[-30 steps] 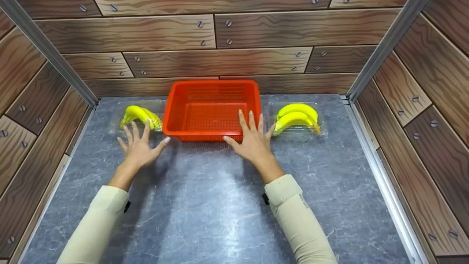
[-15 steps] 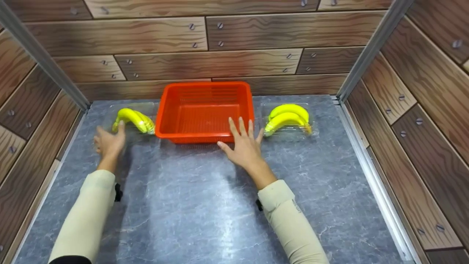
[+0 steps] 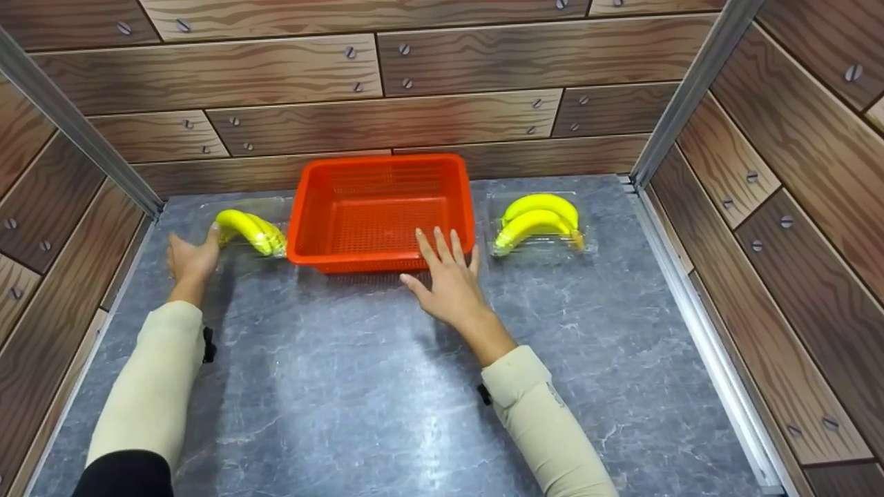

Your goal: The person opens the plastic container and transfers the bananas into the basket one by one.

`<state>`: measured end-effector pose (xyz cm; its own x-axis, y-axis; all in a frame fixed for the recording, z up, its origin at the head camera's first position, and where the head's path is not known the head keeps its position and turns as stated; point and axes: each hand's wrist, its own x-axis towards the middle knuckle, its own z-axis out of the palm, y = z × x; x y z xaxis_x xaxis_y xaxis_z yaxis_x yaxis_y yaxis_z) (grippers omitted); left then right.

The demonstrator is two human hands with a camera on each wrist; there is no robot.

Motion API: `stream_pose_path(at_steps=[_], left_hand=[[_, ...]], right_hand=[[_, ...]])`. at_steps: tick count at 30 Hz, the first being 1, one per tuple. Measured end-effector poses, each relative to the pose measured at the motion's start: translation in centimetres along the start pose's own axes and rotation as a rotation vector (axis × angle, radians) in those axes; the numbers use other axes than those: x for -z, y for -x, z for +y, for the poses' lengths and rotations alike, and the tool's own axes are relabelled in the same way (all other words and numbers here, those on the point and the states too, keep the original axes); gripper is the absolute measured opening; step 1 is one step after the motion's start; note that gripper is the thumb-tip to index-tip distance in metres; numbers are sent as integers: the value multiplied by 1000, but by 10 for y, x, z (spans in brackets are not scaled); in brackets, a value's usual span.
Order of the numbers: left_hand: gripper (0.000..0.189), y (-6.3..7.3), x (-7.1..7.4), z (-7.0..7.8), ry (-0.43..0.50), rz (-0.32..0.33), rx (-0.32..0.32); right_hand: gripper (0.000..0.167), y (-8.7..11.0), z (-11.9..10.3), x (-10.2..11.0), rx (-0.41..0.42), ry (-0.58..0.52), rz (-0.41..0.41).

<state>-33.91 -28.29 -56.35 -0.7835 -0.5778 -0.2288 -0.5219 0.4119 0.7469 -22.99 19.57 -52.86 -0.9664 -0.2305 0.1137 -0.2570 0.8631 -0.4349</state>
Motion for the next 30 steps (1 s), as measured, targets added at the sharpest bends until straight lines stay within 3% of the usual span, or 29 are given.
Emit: stream_pose_path(at_steps=[4,6,11,17,21,30], left_hand=[[116,-8,5,-7,57,-36,84],[112,1,10,-5,100,-46,101],[102,10,13,-6,207,-35,62],[96,15,14,-6,250,-51,22],[94,18,17,-8,240,-78,29],[92,24,23,-19,230,-125,20]], right_hand=[[84,2,-3,-2,26,-4,24],[82,3,-4,-2,36,1,45],[76,5,-6,-2,94,14,108],[70,7,-14,-7,212,-34,146],[65,9,-25,-15,260,-71,111],[58,5,-57,-43,413,17,-14]])
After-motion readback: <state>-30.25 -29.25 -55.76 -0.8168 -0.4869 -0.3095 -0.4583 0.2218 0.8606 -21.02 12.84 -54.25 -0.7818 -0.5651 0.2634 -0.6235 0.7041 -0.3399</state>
